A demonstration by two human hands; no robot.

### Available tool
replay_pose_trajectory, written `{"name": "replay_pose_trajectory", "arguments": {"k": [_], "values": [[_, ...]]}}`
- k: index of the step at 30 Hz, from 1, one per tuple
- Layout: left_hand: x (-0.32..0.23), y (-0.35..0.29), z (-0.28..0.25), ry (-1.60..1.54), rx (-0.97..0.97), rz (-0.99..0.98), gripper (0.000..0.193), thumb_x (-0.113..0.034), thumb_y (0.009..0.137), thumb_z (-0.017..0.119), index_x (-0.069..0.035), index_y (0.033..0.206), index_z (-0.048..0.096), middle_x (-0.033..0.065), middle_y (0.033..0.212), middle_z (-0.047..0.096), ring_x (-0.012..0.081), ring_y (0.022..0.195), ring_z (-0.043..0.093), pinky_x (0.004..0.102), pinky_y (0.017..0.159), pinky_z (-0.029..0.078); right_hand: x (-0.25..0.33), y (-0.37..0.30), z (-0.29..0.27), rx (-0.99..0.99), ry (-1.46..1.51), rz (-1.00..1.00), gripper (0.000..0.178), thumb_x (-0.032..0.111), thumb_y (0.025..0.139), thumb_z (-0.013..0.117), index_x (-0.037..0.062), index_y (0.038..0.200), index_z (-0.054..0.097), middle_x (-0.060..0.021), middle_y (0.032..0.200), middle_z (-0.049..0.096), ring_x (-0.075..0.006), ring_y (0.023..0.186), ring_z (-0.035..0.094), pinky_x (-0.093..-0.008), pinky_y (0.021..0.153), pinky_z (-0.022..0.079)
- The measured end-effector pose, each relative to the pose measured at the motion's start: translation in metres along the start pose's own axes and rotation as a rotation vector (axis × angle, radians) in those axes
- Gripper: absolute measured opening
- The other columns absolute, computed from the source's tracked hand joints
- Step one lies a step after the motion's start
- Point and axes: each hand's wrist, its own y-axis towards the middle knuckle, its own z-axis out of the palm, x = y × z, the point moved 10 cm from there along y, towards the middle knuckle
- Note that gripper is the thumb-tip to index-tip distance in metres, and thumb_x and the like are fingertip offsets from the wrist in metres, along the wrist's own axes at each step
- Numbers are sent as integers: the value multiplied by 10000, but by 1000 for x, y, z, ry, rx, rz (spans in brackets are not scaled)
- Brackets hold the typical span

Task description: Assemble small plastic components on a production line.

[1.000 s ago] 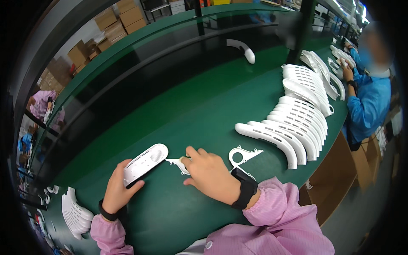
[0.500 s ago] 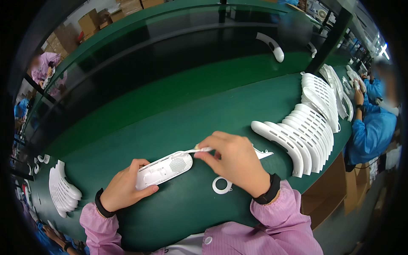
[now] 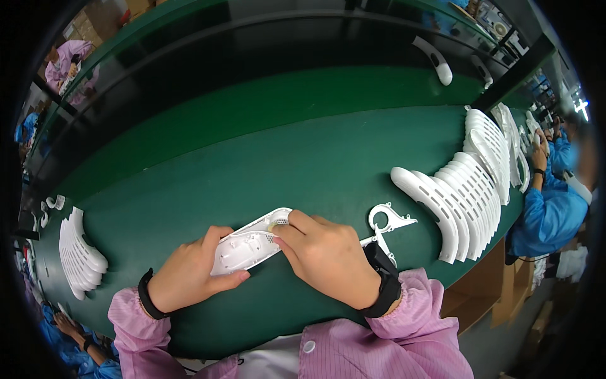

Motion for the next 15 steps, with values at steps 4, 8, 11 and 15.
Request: {"name": "replay_pose_trajectory", "arguments": {"k": [4,8,11,15], "values": [[-1,-5,-4,-23,-28,-7,695,-369,885,771,36,1325,415,256,894,682,407,766,707,443,648,572,7,2,2,-78,-20,50,134,76,839,757,77,971,739,-52,804,611,-244,580,624,-354,514,496],[-2,-1,-7,-115,-61,-4,769,-321,877,776,-10,1436,351,243,948,683,401,802,709,431,661,570,-4,9,14,48,18,146,134,117,869,717,41,979,709,-63,865,624,-268,616,642,-360,544,516],[-1,1,-4,-175,10,-17,784,-260,833,813,-78,1452,369,226,1099,689,415,905,703,440,770,570,-8,14,21,169,171,129,182,145,866,732,15,991,706,-85,874,628,-302,645,647,-389,558,515],[-8,-1,-3,-92,-10,56,701,-250,820,821,-101,1401,457,195,1123,692,391,900,705,424,765,571,-4,16,21,293,266,90,204,148,849,758,3,979,698,-106,908,627,-329,686,655,-435,596,522]]}}
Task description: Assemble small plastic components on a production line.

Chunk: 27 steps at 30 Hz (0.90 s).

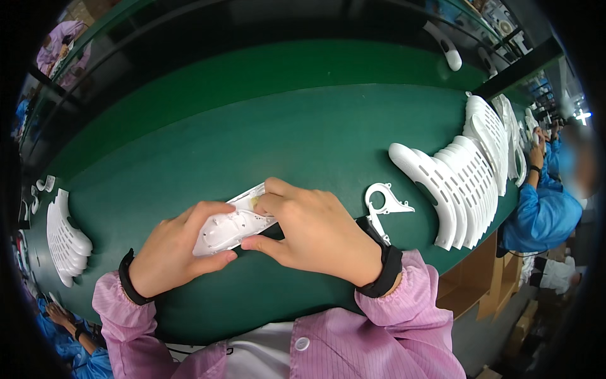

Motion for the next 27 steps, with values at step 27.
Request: {"name": "replay_pose_trajectory", "arguments": {"k": [27], "values": [[-2,9,-13,8,-98,3,506,-240,739,851,-125,1205,690,119,1058,740,336,866,719,388,753,577,7,-15,8,-112,-304,-50,269,-1,784,645,38,1046,691,-97,936,614,-277,623,673,-374,529,530]]}}
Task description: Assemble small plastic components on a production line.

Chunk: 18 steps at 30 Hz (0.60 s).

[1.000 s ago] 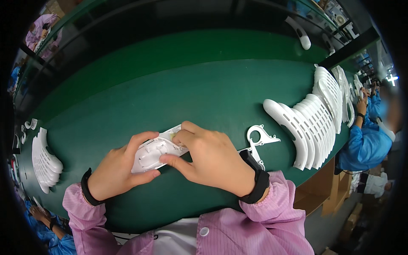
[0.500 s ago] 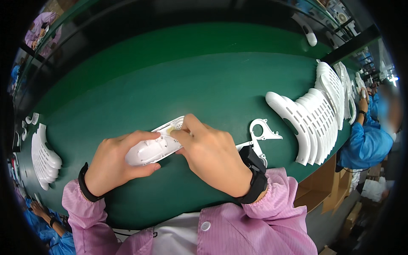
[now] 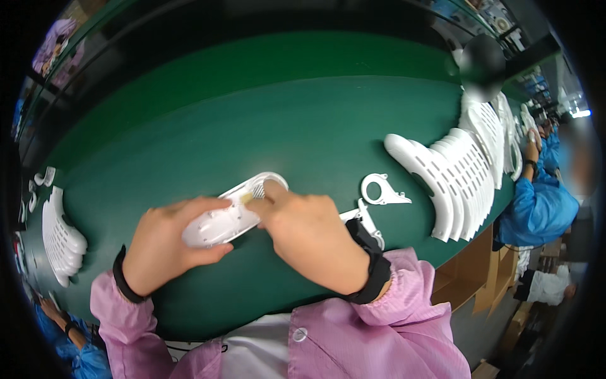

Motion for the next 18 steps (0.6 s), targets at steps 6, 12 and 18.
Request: {"name": "replay_pose_trajectory", "arguments": {"k": [6,12,18], "values": [[-24,3,7,247,-132,92,521,-251,682,874,-135,1153,683,89,998,724,313,781,708,402,636,573,-17,-12,9,14,-8,-40,334,15,801,645,59,1130,680,-118,1077,636,-304,743,696,-374,588,557],[-27,7,-7,208,-43,74,490,-102,697,802,3,1156,665,208,1082,714,357,985,710,394,878,545,-10,-27,-40,-146,158,-24,474,164,867,738,30,1297,592,-145,1042,592,-295,786,680,-389,643,546],[35,65,-100,-33,-344,81,546,-39,867,685,0,1393,542,195,1382,591,293,1226,584,372,1065,426,-48,-76,-123,-397,-1,182,370,186,860,751,76,1201,659,-98,961,600,-292,776,665,-377,641,535]]}}
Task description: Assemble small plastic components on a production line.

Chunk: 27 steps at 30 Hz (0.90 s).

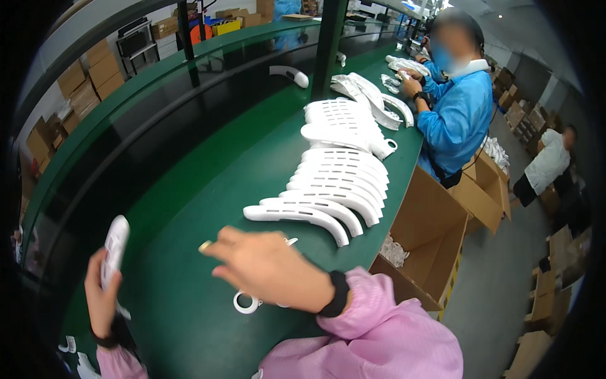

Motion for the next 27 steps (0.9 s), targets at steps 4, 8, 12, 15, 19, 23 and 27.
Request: {"name": "replay_pose_trajectory", "arguments": {"k": [4,8,12,15,19,23,27], "values": [[23,24,-37,249,-277,-22,591,-85,961,632,-102,1521,444,97,1546,468,263,1341,479,408,1078,401,-42,-24,-42,-113,-138,236,275,166,842,766,82,1100,724,-97,918,665,-298,779,672,-388,677,534],[-19,-11,13,310,9,108,530,-48,839,705,-34,1350,563,144,1370,574,299,1305,523,404,1104,383,-70,-45,-45,-28,-245,346,292,89,823,786,91,1112,742,-80,946,692,-229,695,672,-353,647,525],[-46,-71,82,244,601,136,565,-198,771,847,-70,1283,645,203,1482,518,388,1392,466,459,1142,391,-70,-39,-4,187,-172,266,321,44,811,763,93,1127,734,-60,1063,708,-300,857,686,-380,750,542],[-50,-88,91,321,594,116,555,-223,772,850,-87,1274,656,203,1526,484,403,1437,421,455,1143,399,-62,-23,18,191,-135,162,368,24,810,748,103,1168,719,-54,1124,707,-289,889,697,-384,763,547],[-44,-87,92,338,548,100,527,-225,776,843,-98,1256,666,193,1535,479,410,1456,395,443,1130,424,-69,-9,39,196,-173,128,405,30,807,748,94,1205,704,-65,1145,703,-288,923,693,-401,792,538],[-44,-85,96,332,553,115,545,-214,784,835,-82,1278,645,202,1523,486,411,1435,421,447,1136,415,-75,-4,47,252,-219,111,407,55,779,767,86,1182,724,-84,984,673,-300,839,668,-404,771,527],[-23,-61,82,357,379,106,671,-192,830,789,-14,1414,510,249,1549,409,435,1435,378,469,1187,328,-74,-3,41,193,-206,47,285,69,788,765,79,1072,762,-95,925,640,-303,812,664,-399,734,528]]}}
